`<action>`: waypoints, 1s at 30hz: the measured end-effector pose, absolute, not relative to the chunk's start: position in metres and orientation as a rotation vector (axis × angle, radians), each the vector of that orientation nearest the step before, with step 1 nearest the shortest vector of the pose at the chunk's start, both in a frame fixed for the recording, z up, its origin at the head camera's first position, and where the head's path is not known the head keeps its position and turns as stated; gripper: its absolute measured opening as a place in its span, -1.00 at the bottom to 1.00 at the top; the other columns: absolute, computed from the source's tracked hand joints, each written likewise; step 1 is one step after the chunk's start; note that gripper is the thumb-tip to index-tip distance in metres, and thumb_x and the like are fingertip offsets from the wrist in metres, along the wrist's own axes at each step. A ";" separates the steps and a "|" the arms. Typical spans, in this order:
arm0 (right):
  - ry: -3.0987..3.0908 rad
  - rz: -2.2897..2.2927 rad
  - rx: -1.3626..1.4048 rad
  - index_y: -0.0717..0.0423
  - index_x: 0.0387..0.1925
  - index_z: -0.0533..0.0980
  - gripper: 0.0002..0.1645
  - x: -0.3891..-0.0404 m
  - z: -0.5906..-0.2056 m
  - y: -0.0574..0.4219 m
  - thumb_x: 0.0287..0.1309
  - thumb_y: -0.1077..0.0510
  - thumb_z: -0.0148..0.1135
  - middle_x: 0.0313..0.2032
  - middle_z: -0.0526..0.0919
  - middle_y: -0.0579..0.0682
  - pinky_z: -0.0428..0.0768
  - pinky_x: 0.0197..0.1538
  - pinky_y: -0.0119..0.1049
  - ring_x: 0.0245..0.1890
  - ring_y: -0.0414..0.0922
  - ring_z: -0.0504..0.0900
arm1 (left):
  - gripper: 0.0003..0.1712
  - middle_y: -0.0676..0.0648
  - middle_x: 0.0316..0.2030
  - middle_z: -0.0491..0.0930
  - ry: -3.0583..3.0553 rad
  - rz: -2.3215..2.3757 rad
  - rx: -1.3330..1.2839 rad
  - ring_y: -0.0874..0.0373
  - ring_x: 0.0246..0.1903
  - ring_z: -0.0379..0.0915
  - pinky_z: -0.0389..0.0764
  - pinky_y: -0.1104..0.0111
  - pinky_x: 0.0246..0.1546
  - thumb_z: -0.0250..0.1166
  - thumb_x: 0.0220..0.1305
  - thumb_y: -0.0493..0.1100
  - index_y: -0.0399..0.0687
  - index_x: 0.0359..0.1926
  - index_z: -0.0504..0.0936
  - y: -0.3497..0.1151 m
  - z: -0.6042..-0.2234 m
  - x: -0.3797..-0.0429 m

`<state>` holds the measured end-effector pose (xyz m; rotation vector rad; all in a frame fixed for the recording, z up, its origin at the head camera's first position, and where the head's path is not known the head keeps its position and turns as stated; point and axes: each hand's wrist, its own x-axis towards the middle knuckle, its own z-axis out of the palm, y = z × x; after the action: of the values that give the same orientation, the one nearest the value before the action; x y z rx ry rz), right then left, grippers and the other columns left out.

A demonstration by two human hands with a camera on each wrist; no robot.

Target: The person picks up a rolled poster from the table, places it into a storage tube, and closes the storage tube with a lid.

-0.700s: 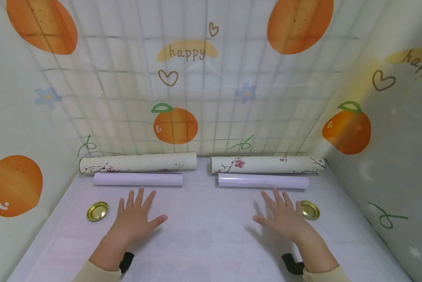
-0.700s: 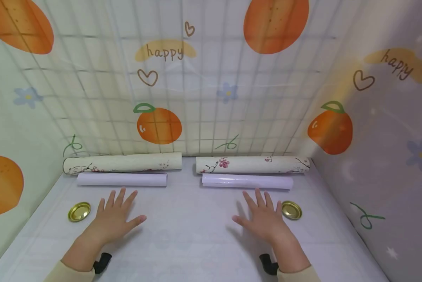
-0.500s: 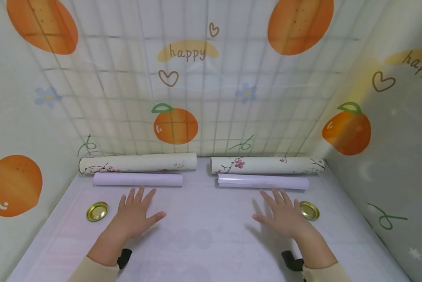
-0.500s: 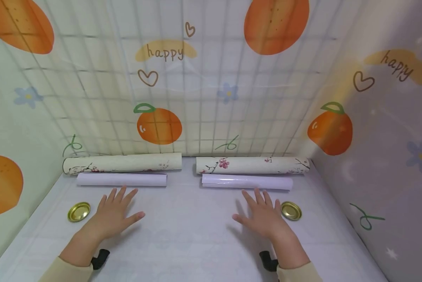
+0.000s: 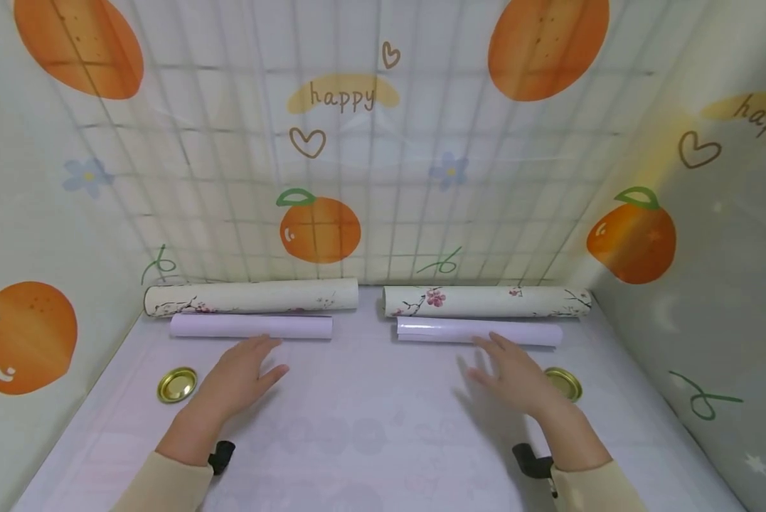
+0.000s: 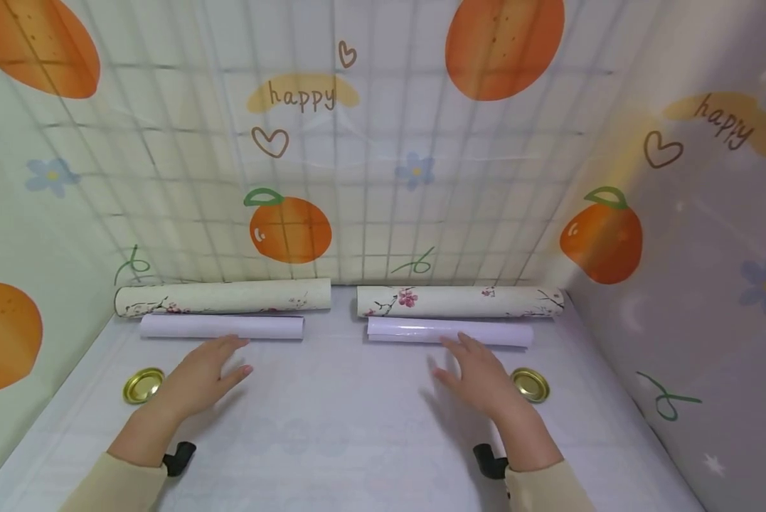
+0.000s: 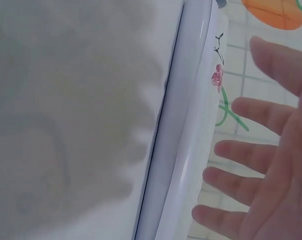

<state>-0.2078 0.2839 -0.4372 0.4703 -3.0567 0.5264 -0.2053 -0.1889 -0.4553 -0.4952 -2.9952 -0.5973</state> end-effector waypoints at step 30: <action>-2.922 0.652 0.536 0.30 0.16 0.56 -0.53 -0.249 -0.429 0.295 0.36 0.08 0.25 0.13 0.60 0.28 0.40 0.26 0.24 0.21 0.30 0.48 | -0.48 -0.24 0.30 0.42 -2.887 -0.705 -0.480 -0.22 0.32 0.30 0.33 -0.09 0.32 0.14 0.50 0.01 -0.16 0.33 0.46 -0.210 -0.434 -0.267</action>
<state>-0.2495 0.2949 -0.4287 0.5363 -2.9218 0.6518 -0.2668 -0.2100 -0.4344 -0.4802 -2.8873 -0.7050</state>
